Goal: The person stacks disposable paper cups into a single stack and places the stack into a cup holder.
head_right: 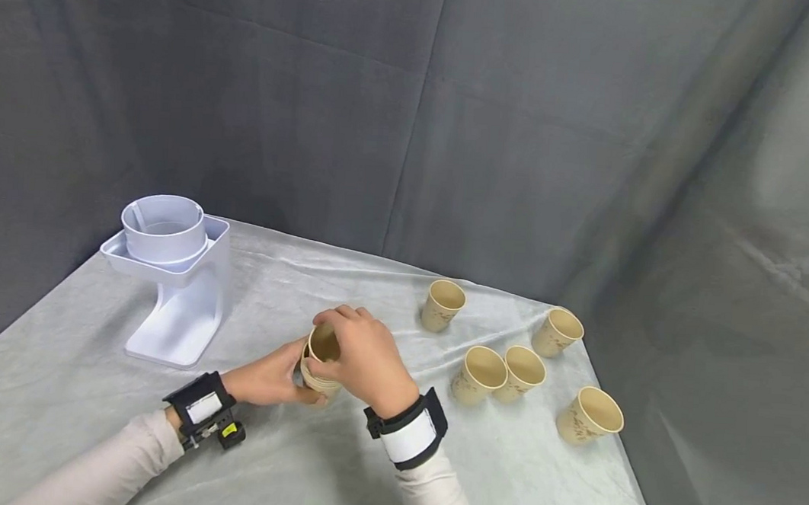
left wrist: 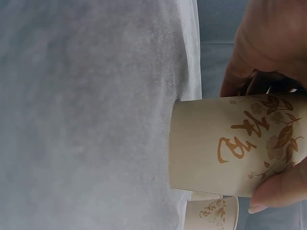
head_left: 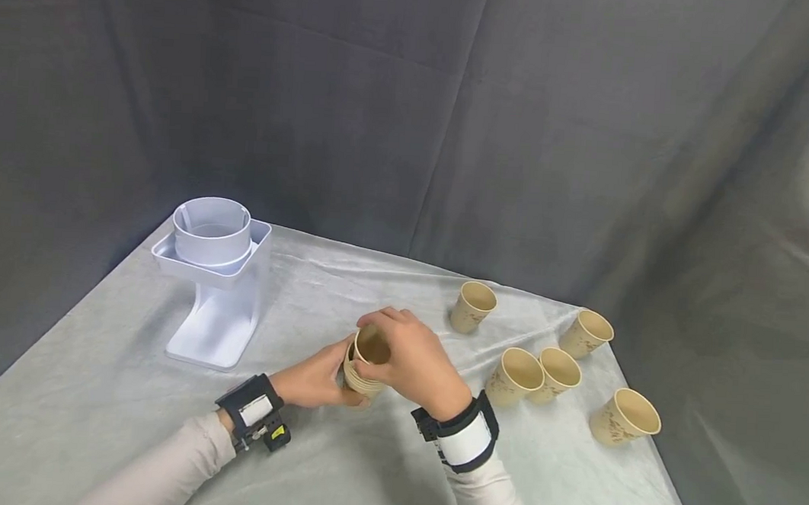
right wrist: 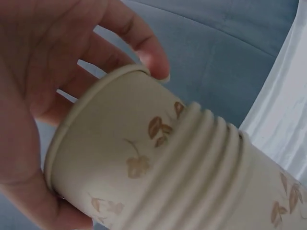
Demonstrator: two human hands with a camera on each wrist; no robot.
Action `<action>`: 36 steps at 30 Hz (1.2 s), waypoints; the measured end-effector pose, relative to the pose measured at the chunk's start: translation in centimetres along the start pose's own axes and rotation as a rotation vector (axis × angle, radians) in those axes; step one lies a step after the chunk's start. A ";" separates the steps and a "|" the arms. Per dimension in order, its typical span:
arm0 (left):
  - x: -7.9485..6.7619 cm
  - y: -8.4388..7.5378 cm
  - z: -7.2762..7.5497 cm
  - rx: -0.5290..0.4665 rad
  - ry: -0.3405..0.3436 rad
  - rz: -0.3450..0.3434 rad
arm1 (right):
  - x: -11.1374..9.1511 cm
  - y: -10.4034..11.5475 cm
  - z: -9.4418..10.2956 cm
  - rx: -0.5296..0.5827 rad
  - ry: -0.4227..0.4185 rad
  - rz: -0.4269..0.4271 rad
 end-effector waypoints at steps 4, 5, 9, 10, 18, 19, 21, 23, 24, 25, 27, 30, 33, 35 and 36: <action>0.4 1.0 -0.4 -0.007 -0.010 -0.023 | -0.1 0.0 -0.6 -0.026 0.002 0.012; 0.5 1.4 -0.5 -0.003 -0.013 -0.027 | -0.1 -0.1 -0.7 -0.025 0.003 0.011; 0.7 2.8 -0.7 0.014 -0.024 -0.032 | -0.1 -0.2 -1.1 -0.013 0.009 0.006; 0.8 3.0 -0.7 0.018 -0.025 -0.033 | -0.1 -0.2 -1.2 -0.009 0.010 0.008; 1.0 3.4 -0.7 0.031 -0.022 -0.048 | -0.1 -0.5 -1.7 0.013 0.022 0.004; 1.0 3.4 -0.7 0.033 -0.021 -0.044 | -0.1 -0.5 -1.8 0.014 0.025 0.001; 0.9 3.4 -0.8 0.036 -0.018 -0.035 | -0.1 -0.5 -1.8 0.017 0.033 -0.006; 0.9 3.4 -0.9 0.035 -0.012 -0.034 | -0.1 -0.5 -1.8 0.030 0.048 -0.004; 0.8 3.4 -0.9 0.033 -0.008 -0.041 | -0.1 -0.5 -1.8 0.040 0.059 -0.005; 0.8 3.4 -0.9 0.025 -0.003 -0.047 | -0.1 -0.5 -1.7 0.046 0.074 -0.009; 0.8 3.4 -0.9 0.005 0.003 -0.071 | 0.1 -0.5 -1.5 0.066 0.105 -0.020; 0.8 3.5 -0.9 -0.008 0.005 -0.094 | 0.6 -0.9 -1.1 0.097 0.144 -0.071; 0.7 3.5 -0.8 0.007 -0.015 -0.086 | 1.2 -1.7 -0.4 0.132 0.141 -0.128; 0.6 3.5 -0.7 0.020 -0.031 -0.074 | 1.5 -2.3 0.0 0.146 0.105 -0.156; 0.6 3.4 -0.6 0.022 -0.039 -0.070 | 1.8 -2.8 0.2 0.152 0.083 -0.165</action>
Point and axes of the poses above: each hand's wrist, its own x-axis towards the middle knuckle, its own z-axis out of the back of the hand, y = z × x, the point moved 3 cm from there along x, towards the middle knuckle, and after that the axes turned 6 degrees about -y, right-handed, at the moved point
